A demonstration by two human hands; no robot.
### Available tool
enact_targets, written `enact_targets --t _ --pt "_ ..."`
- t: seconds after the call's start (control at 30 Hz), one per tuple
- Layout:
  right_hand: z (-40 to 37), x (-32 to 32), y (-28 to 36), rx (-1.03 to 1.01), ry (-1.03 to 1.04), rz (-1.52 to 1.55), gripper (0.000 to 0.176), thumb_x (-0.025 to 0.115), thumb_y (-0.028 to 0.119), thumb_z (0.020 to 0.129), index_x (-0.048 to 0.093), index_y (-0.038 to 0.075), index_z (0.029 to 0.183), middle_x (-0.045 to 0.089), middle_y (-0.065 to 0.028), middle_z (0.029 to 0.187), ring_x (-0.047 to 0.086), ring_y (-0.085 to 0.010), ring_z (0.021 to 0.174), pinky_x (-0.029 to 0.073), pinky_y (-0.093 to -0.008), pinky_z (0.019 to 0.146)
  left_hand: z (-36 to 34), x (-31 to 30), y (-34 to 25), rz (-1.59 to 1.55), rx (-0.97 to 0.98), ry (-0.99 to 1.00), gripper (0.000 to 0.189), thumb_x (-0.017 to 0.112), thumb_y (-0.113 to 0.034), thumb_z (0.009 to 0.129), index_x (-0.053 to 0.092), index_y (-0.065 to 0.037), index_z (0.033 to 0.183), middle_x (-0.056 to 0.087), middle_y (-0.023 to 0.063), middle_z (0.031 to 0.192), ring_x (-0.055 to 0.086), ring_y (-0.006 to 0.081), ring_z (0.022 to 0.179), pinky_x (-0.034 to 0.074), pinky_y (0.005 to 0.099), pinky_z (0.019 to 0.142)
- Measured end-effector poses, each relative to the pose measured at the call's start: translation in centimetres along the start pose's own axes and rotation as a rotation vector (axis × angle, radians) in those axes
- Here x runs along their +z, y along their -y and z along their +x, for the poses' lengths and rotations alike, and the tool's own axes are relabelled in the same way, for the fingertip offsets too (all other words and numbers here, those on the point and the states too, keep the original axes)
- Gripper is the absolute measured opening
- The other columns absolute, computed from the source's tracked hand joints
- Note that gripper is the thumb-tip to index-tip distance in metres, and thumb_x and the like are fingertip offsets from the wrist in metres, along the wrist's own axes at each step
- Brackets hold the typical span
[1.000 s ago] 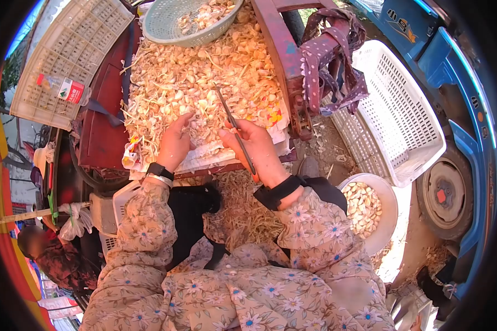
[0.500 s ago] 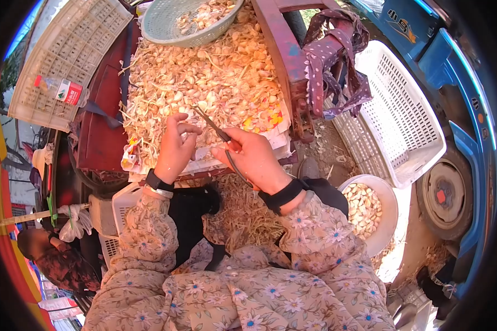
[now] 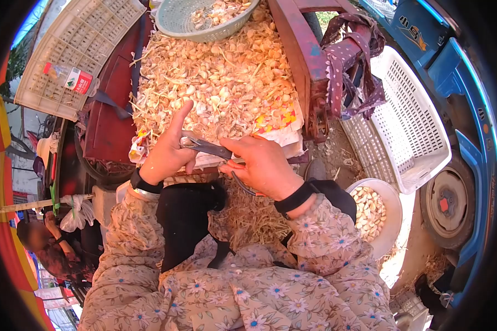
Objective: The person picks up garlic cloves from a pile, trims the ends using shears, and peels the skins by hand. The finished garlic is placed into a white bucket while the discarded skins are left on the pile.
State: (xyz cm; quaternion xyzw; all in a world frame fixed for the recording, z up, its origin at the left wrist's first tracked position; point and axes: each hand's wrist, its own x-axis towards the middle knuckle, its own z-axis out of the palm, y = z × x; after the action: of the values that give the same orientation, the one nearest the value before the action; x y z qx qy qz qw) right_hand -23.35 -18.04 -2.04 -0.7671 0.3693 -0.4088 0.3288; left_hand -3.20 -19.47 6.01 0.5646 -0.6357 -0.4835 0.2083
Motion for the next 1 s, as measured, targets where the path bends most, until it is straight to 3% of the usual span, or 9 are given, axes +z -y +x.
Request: enact_targets --t 0.23,0.27,0.37,0.4,0.5,0.53,0.67,0.77,1.0 --pt "0.3 -0.4 1.2 0.168 -0.005 0.159 0.043 0.072 0.023 0.071 0.058 0.007 0.109 0.062 -0.0121 0.08 0.06 -0.0275 0.071 0.047 -0.0333 0.059 -0.2 0.7 2.0 -0.436 0.169 -0.274 0.045 0.053 -0.001 0.084 0.037 -0.002 0.127 0.06 0.0136 0.091 0.056 0.0107 0.057 0.04 0.0177 0.048" --pt "0.3 -0.5 1.4 0.183 -0.007 0.154 0.042 0.072 0.022 0.071 0.058 0.007 0.109 0.062 -0.0124 0.08 0.06 -0.0274 0.071 0.047 -0.0327 0.059 -0.2 0.9 2.5 -0.455 0.244 -0.298 0.037 0.054 -0.01 0.088 0.043 -0.001 0.123 0.061 0.0139 0.089 0.057 0.0112 0.06 0.041 0.0186 0.05" --pt "0.3 -0.5 1.7 0.229 -0.034 0.242 0.043 0.073 0.022 0.071 0.058 0.009 0.109 0.061 -0.012 0.08 0.059 -0.0271 0.071 0.046 -0.0329 0.06 -1.0 1.6 2.1 -0.569 0.156 -0.202 0.034 0.047 -0.009 0.091 0.041 0.001 0.123 0.059 0.0155 0.097 0.059 0.0142 0.062 0.043 0.0203 0.052" --pt "0.2 -0.3 1.5 0.18 -0.041 0.174 0.044 0.073 0.021 0.07 0.058 0.009 0.11 0.061 -0.0116 0.081 0.059 -0.027 0.072 0.046 -0.0329 0.061 -1.0 1.9 2.2 -0.623 0.136 -0.18 0.042 0.05 -0.018 0.091 0.038 -0.001 0.127 0.06 0.0157 0.094 0.058 0.0138 0.06 0.042 0.0198 0.049" --pt "0.0 -0.6 1.0 0.078 -0.022 0.046 0.045 0.074 0.021 0.069 0.058 0.01 0.11 0.059 -0.0102 0.081 0.058 -0.0264 0.074 0.046 -0.0333 0.062 -1.7 1.4 2.2 -0.749 0.083 0.048 0.042 0.042 -0.012 0.092 0.029 -0.002 0.131 0.058 0.0159 0.09 0.059 0.0145 0.062 0.042 0.0197 0.052" --pt "0.1 -1.0 1.2 0.072 0.013 0.059 0.046 0.074 0.021 0.069 0.058 0.011 0.11 0.059 -0.0097 0.082 0.058 -0.0262 0.075 0.046 -0.0334 0.062 -1.7 1.3 2.4 -0.729 0.118 0.07 0.04 0.043 -0.017 0.092 0.029 -0.005 0.127 0.055 0.0139 0.08 0.05 0.0118 0.052 0.037 0.0191 0.05" --pt "0.2 -1.4 1.2 0.076 0.11 0.089 0.046 0.074 0.021 0.068 0.058 0.011 0.11 0.058 -0.0089 0.082 0.058 -0.0262 0.074 0.046 -0.0337 0.062 -2.2 1.2 3.0 -1.059 0.095 0.151 0.028 0.042 -0.021 0.091 0.037 -0.013 0.116 0.046 0.0101 0.068 0.024 0.0076 0.042 0.027 0.0201 0.049" --pt "0.0 -0.8 1.0 0.017 0.079 0.123 0.046 0.074 0.021 0.068 0.058 0.011 0.11 0.057 -0.0089 0.081 0.059 -0.0262 0.073 0.046 -0.0338 0.061 -2.3 1.3 4.1 -1.188 0.12 0.268 0.026 0.043 -0.023 0.09 0.04 -0.013 0.114 0.046 0.0098 0.067 0.026 0.0075 0.042 0.028 0.0206 0.049" --pt "-0.1 -0.9 0.5 -0.047 0.087 0.042 0.044 0.074 0.021 0.068 0.059 0.01 0.108 0.058 -0.0092 0.08 0.06 -0.026 0.073 0.047 -0.0335 0.061 -2.3 1.6 4.8 -1.185 0.104 0.334 0.027 0.044 -0.026 0.09 0.044 -0.012 0.113 0.047 0.0091 0.067 0.028 0.0072 0.041 0.028 0.0209 0.048"
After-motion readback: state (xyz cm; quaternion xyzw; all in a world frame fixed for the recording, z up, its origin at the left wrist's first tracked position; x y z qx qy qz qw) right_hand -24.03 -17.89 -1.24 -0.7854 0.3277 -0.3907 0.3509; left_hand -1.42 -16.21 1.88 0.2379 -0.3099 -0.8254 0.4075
